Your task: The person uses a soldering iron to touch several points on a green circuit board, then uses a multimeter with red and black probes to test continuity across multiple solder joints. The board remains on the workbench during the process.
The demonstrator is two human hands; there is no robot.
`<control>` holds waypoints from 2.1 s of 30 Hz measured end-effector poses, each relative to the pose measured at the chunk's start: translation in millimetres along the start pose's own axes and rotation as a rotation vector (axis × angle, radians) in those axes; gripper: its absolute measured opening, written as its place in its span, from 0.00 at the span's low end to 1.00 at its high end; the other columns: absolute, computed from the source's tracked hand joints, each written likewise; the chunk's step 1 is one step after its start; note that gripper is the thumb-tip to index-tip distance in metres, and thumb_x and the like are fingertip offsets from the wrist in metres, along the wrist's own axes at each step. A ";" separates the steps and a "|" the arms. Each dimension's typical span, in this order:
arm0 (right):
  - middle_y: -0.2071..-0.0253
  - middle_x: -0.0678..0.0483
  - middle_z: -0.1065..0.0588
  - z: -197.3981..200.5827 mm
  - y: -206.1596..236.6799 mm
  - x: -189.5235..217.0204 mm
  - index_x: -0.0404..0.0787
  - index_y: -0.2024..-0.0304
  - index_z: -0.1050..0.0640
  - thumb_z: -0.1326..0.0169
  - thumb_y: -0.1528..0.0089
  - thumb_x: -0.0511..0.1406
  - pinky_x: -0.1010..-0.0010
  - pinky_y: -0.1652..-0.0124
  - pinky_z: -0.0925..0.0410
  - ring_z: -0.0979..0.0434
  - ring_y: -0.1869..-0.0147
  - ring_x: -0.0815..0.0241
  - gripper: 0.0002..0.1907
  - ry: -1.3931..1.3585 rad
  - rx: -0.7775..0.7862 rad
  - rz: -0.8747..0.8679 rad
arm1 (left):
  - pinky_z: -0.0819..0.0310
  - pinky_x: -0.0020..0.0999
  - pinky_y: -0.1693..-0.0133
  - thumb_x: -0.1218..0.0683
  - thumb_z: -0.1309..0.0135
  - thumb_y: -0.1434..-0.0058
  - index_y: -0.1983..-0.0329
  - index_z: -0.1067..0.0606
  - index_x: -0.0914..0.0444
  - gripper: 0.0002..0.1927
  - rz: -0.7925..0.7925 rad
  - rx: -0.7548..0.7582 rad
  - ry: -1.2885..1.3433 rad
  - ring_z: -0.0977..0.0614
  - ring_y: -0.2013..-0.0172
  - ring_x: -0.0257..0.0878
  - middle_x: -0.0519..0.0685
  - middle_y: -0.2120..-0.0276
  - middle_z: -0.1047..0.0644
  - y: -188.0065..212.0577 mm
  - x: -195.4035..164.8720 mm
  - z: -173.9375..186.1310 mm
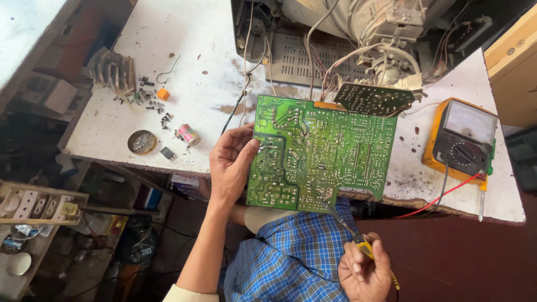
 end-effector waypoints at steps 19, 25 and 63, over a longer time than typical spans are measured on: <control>0.65 0.44 0.26 11.4 0.3 1.5 0.33 0.50 0.23 0.51 0.26 0.39 0.79 0.74 0.37 0.30 0.68 0.59 0.14 -0.032 0.064 -0.015 | 0.28 0.31 0.41 0.62 0.47 0.33 0.49 0.32 0.64 0.11 -0.042 -0.005 0.174 0.23 0.40 0.40 0.61 0.41 0.27 1.3 -1.1 -7.2; 0.65 0.44 0.26 12.8 0.1 2.4 0.33 0.50 0.22 0.51 0.26 0.38 0.79 0.74 0.37 0.30 0.68 0.60 0.14 -0.023 0.059 -0.017 | 0.29 0.31 0.40 0.63 0.48 0.31 0.48 0.32 0.68 0.10 -0.047 0.011 0.098 0.24 0.41 0.38 0.62 0.37 0.29 1.7 2.6 -4.5; 0.72 0.48 0.27 -9.4 9.7 3.5 0.36 0.55 0.22 0.48 0.29 0.39 0.82 0.76 0.39 0.32 0.72 0.63 0.12 0.044 -0.119 0.011 | 0.28 0.22 0.58 0.61 0.41 0.33 0.40 0.34 0.63 0.21 -0.082 -0.024 -0.040 0.25 0.60 0.30 0.49 0.59 0.26 11.5 -7.8 -7.8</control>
Point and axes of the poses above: each hand's wrist, its own y-axis away from the middle knuckle, its own z-axis out of the back of the hand, x = y × z, the point moved 1 cm from there along -y, towards the middle knuckle
